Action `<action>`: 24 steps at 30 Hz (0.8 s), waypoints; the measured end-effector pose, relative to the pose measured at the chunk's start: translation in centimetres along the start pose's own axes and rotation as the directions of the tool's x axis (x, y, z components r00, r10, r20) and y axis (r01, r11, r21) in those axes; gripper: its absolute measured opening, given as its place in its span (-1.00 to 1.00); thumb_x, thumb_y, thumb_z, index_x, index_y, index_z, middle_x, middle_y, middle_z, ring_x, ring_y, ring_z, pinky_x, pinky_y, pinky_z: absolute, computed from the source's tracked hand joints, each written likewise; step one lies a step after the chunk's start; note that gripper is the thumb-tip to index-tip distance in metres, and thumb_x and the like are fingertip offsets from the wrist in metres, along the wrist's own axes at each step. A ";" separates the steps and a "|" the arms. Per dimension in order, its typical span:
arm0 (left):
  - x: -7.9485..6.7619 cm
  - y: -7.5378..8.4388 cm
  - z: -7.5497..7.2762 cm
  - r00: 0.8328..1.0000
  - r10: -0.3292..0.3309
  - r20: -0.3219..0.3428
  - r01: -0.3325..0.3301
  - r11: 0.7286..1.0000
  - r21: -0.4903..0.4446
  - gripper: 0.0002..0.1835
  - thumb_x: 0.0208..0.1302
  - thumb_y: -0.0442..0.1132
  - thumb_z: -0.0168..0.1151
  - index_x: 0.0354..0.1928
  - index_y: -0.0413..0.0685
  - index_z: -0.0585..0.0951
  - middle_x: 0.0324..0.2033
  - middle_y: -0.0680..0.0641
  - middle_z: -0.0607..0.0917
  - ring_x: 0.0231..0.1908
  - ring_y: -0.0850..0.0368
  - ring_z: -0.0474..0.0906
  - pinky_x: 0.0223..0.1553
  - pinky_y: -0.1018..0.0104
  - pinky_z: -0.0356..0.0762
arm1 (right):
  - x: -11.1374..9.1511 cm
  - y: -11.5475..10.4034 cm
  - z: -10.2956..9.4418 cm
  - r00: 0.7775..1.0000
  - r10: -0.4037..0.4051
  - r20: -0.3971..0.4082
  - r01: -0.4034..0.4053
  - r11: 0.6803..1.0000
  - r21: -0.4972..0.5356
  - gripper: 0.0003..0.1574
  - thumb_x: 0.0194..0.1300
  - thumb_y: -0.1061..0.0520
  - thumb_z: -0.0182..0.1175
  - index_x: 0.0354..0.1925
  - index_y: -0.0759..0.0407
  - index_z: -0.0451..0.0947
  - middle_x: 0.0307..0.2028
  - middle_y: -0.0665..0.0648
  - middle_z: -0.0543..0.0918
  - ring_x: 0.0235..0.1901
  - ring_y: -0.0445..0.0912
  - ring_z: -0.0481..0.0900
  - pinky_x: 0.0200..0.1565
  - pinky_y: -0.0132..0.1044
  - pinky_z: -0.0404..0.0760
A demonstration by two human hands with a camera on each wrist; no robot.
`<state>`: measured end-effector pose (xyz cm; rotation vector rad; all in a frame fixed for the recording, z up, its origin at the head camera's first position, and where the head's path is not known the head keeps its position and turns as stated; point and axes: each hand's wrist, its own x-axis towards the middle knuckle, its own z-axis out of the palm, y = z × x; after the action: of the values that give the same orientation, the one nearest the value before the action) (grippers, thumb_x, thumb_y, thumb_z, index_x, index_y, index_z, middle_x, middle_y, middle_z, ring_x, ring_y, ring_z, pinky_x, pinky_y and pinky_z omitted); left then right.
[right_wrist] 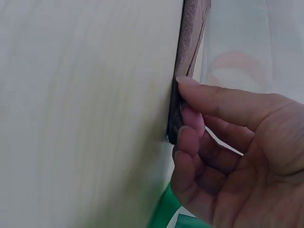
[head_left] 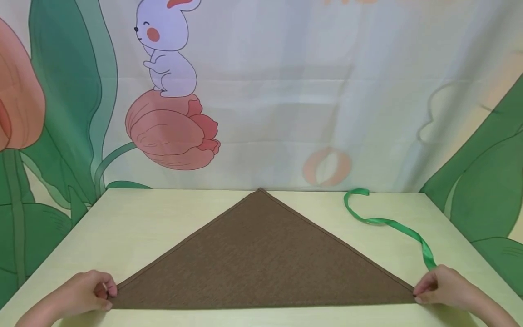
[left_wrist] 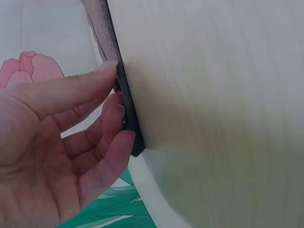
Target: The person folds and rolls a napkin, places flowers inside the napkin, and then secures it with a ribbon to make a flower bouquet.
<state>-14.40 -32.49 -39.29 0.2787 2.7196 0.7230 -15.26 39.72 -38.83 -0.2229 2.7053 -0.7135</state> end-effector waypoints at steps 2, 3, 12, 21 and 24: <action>0.1 -0.1 -0.1 0.997 -0.071 0.005 0.071 0.997 -0.011 -0.81 -0.06 -0.39 0.35 -0.40 -0.11 0.52 -0.57 0.01 0.42 -0.49 0.16 0.31 -0.45 0.30 0.28 | -0.1 0.1 -0.1 1.000 0.001 0.003 -0.001 1.000 0.000 -0.80 -0.03 0.09 0.38 -0.43 0.19 0.64 -0.47 0.00 0.64 -0.51 -0.29 0.41 -0.44 -0.39 0.40; 0.2 -0.1 -0.1 0.994 -0.106 0.008 0.106 0.994 -0.014 -0.81 -0.06 -0.41 0.34 -0.39 -0.12 0.53 -0.56 0.01 0.43 -0.47 0.14 0.31 -0.43 0.28 0.29 | -0.1 0.2 -0.1 1.000 -0.001 0.003 0.001 1.000 0.000 -0.80 -0.03 0.09 0.38 -0.43 0.19 0.64 -0.47 0.00 0.65 -0.50 -0.31 0.42 -0.43 -0.40 0.40; 0.1 -1.3 -0.4 0.986 -0.161 -0.038 0.164 0.983 0.079 -0.86 -0.02 -0.40 0.32 -0.41 -0.11 0.54 -0.54 0.05 0.50 -0.46 0.14 0.36 -0.38 0.21 0.35 | -0.3 0.5 -0.2 1.000 0.014 -0.017 -0.015 1.000 -0.016 -0.87 0.00 0.16 0.35 -0.41 0.18 0.64 -0.47 -0.01 0.64 -0.50 -0.30 0.41 -0.42 -0.39 0.37; -0.2 -2.5 -1.2 0.984 -0.181 0.002 0.181 0.984 -0.003 -0.86 0.00 -0.37 0.32 -0.35 -0.21 0.59 -0.45 0.04 0.55 -0.40 0.14 0.39 -0.34 0.22 0.41 | -0.4 0.9 -0.2 0.998 0.053 -0.032 -0.054 0.998 -0.028 -0.85 0.00 0.14 0.35 -0.42 0.18 0.61 -0.49 -0.01 0.61 -0.52 -0.27 0.37 -0.43 -0.37 0.34; -0.3 -2.4 -1.3 0.981 -0.195 -0.004 0.195 0.981 0.006 -0.87 0.00 -0.37 0.32 -0.37 -0.20 0.58 -0.48 0.05 0.53 -0.41 0.14 0.37 -0.36 0.24 0.39 | -0.5 1.1 0.0 0.996 0.073 -0.048 -0.074 0.997 -0.034 -0.80 -0.01 0.10 0.36 -0.42 0.18 0.58 -0.53 -0.01 0.54 -0.54 -0.26 0.33 -0.44 -0.37 0.31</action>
<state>-14.87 -35.17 -39.33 0.0114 2.7035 0.6596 -14.92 40.76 -39.20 -0.1157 2.7566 -0.6581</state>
